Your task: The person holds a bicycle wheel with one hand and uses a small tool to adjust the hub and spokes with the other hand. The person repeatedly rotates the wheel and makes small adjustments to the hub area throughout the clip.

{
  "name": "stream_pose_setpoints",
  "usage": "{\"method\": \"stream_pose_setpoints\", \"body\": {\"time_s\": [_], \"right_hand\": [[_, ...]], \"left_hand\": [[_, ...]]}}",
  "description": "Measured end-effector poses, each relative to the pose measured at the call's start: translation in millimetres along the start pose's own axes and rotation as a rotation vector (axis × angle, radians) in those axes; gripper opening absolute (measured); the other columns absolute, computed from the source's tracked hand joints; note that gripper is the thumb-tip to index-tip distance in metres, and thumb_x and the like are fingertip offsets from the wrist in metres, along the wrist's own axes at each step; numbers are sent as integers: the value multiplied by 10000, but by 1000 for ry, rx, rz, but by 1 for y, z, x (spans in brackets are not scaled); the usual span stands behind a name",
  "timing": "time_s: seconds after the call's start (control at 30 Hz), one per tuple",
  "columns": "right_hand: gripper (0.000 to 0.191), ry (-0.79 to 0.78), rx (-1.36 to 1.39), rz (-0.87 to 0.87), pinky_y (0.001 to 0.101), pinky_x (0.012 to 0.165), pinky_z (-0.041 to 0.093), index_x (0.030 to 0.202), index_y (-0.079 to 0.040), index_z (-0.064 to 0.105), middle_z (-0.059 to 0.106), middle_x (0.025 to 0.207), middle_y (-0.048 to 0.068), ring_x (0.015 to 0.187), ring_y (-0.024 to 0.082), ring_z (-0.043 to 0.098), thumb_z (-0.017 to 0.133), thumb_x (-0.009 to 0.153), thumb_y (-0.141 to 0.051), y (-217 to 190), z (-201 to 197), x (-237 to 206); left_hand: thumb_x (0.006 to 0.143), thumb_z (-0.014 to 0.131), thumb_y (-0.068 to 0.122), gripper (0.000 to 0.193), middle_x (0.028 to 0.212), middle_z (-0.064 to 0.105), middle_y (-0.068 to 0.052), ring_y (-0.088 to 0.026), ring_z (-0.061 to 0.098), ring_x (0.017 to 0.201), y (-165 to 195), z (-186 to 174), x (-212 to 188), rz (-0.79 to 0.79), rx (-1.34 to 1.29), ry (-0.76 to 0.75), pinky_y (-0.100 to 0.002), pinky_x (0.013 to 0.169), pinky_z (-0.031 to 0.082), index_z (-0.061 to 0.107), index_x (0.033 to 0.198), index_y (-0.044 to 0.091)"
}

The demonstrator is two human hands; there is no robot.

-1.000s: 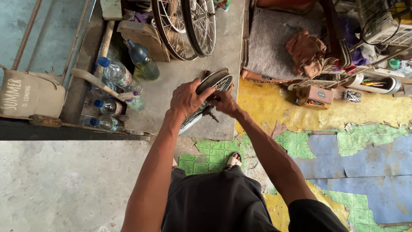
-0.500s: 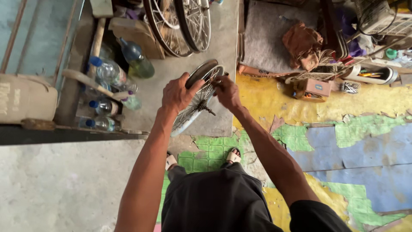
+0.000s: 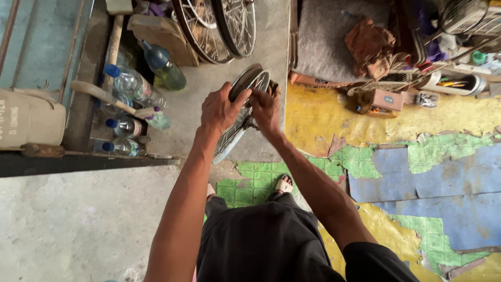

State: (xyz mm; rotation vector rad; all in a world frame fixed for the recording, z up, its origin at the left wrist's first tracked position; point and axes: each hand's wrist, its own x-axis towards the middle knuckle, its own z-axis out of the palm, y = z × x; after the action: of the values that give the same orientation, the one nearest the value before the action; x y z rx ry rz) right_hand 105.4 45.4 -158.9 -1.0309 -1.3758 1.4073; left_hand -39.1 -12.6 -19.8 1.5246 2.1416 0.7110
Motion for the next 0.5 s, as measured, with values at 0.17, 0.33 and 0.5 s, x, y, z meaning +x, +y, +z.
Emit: {"method": "stream_pose_setpoints", "body": {"time_s": [0.17,0.33,0.5], "right_hand": [[312,-128,-517,-234,290,475,532,1047,-70,821,799,927,128,653,162,729,536,952,15,9,-17,-10],[241,-90,-615,-518,338,620,592,1140,-34,737,750,1017,171,772,242,730,560,994,42,-11,-49,29],[375,-145,-704,-880,407,859,615,1198,-31,711,707,1179,176,1058,341,705,636,860,114,-42,-59,52]], "left_hand": [[942,561,671,636,873,740,-238,-444,712,888,-5,-7,2,23,-40,-8,-514,834,544,623,978,39],[906,598,684,656,867,747,-218,-420,726,882,-6,-8,2,54,-11,-25,-509,814,552,629,1011,38],[889,610,675,644,846,746,-185,-382,741,836,-2,-2,2,56,-17,-44,-483,775,568,627,1048,51]]}}
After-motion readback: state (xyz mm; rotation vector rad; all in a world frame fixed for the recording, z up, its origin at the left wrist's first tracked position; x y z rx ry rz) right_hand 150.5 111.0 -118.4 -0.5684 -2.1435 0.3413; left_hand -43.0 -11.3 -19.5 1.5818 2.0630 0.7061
